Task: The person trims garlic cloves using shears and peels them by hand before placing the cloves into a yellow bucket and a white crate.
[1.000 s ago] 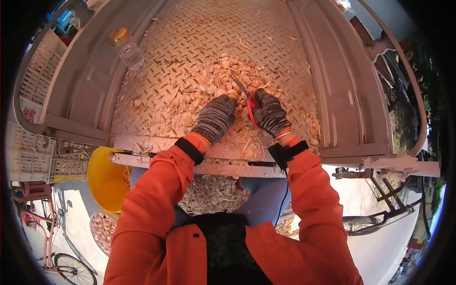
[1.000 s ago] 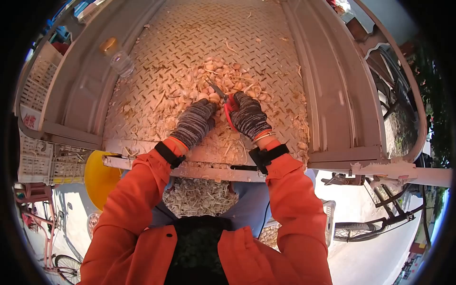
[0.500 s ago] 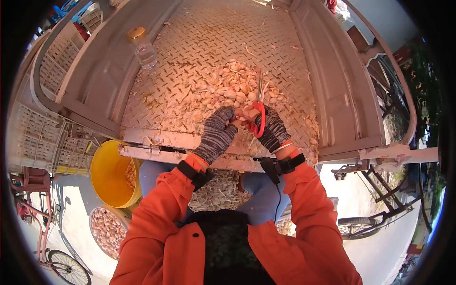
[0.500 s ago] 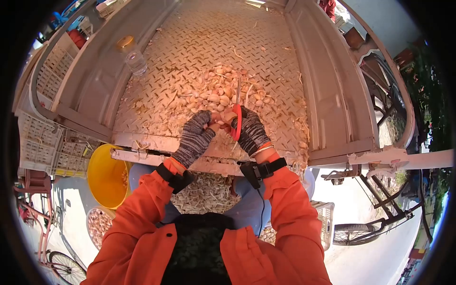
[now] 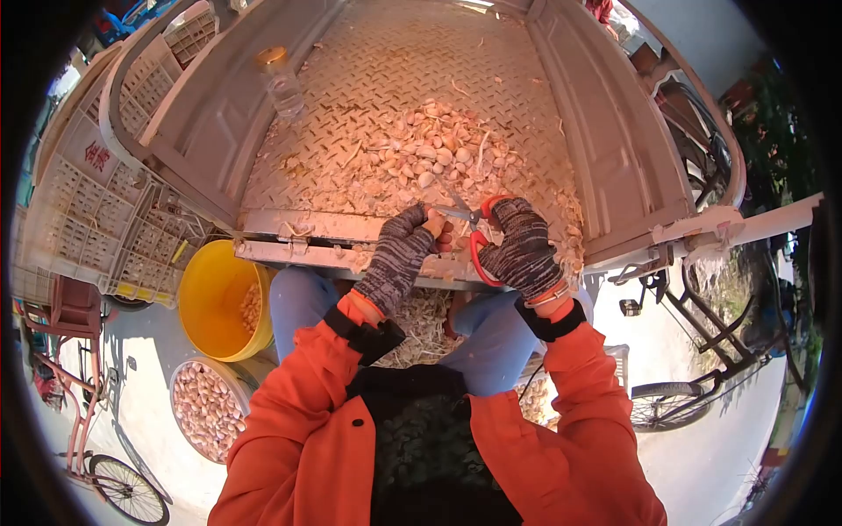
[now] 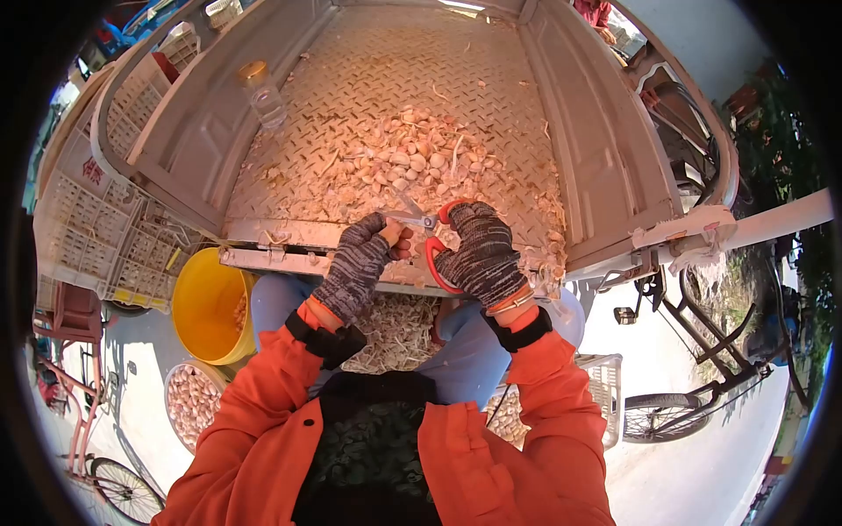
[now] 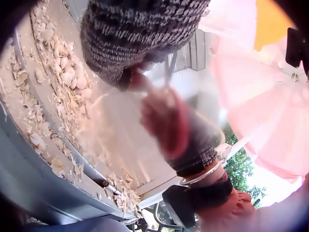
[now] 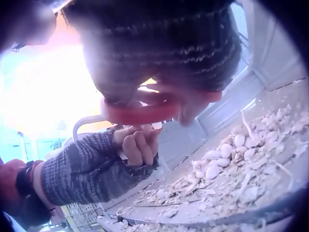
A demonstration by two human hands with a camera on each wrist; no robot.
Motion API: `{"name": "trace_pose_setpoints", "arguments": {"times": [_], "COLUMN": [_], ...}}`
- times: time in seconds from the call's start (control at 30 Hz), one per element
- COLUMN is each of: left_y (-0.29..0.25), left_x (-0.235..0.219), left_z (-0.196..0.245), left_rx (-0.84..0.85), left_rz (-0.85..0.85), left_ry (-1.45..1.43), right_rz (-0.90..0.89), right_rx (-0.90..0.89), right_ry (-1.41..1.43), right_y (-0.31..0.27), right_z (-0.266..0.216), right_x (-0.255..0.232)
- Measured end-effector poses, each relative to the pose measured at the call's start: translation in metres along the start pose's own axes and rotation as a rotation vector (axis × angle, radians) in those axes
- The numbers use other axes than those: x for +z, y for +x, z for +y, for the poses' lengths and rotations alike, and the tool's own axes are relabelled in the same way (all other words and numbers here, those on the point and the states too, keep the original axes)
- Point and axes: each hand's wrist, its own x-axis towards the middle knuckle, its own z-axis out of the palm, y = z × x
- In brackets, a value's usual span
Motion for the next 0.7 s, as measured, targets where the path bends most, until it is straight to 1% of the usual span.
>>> {"name": "trace_pose_setpoints", "arguments": {"times": [0.03,0.07,0.1,0.17,0.2,0.23,0.3,0.33,0.4,0.43,0.5,0.53,0.57,0.63,0.67,0.7], "left_y": [-0.004,-0.006,-0.008,-0.009,-0.011,-0.014,-0.017,-0.017,-0.015,-0.014,-0.010,-0.009,-0.009,-0.003,0.002,0.006], "left_x": [-0.001,-0.002,-0.005,-0.010,-0.005,-0.002,0.001,0.000,-0.002,-0.005,-0.013,-0.016,-0.019,-0.027,-0.036,-0.037], "left_z": [0.003,0.008,0.006,-0.001,0.006,0.009,0.011,0.012,0.012,0.011,0.009,0.004,0.001,-0.003,-0.004,-0.003], "left_rx": [-0.015,0.007,0.001,0.067,0.053,0.046,0.023,0.020,0.117,0.110,0.046,0.018,0.014,-0.002,0.080,0.070], "left_rz": [0.010,-0.060,-0.065,-0.142,-0.188,-0.190,-0.146,-0.145,-0.191,-0.193,-0.193,-0.157,-0.156,-0.089,-0.160,-0.157], "left_ry": [0.022,0.033,0.033,0.072,0.128,0.128,0.168,0.166,0.251,0.246,0.324,0.274,0.267,0.380,0.532,0.523], "right_rz": [-0.055,-0.067,-0.066,-0.140,-0.164,-0.165,-0.247,-0.249,-0.337,-0.341,-0.268,-0.345,-0.351,-0.741,-0.748,-0.744], "right_rx": [-0.093,-0.109,-0.102,-0.100,0.009,0.016,0.002,0.004,0.189,0.197,0.046,0.034,0.038,0.915,0.926,0.904], "right_ry": [-0.207,-0.207,-0.209,-0.171,-0.079,-0.078,-0.163,-0.163,-0.052,-0.055,-0.105,-0.112,-0.115,0.631,0.630,0.696], "right_y": [-0.004,-0.006,-0.009,-0.015,-0.017,-0.018,-0.017,-0.017,-0.019,-0.022,-0.028,-0.027,-0.024,-0.017,-0.014,-0.010], "right_z": [0.001,-0.001,-0.001,-0.001,0.001,0.000,-0.003,-0.003,-0.004,-0.002,0.006,0.008,0.012,0.023,0.026,0.028], "right_x": [-0.010,-0.016,-0.017,-0.019,-0.017,-0.018,-0.021,-0.020,-0.017,-0.013,-0.002,-0.001,0.001,0.008,0.011,0.013]}}
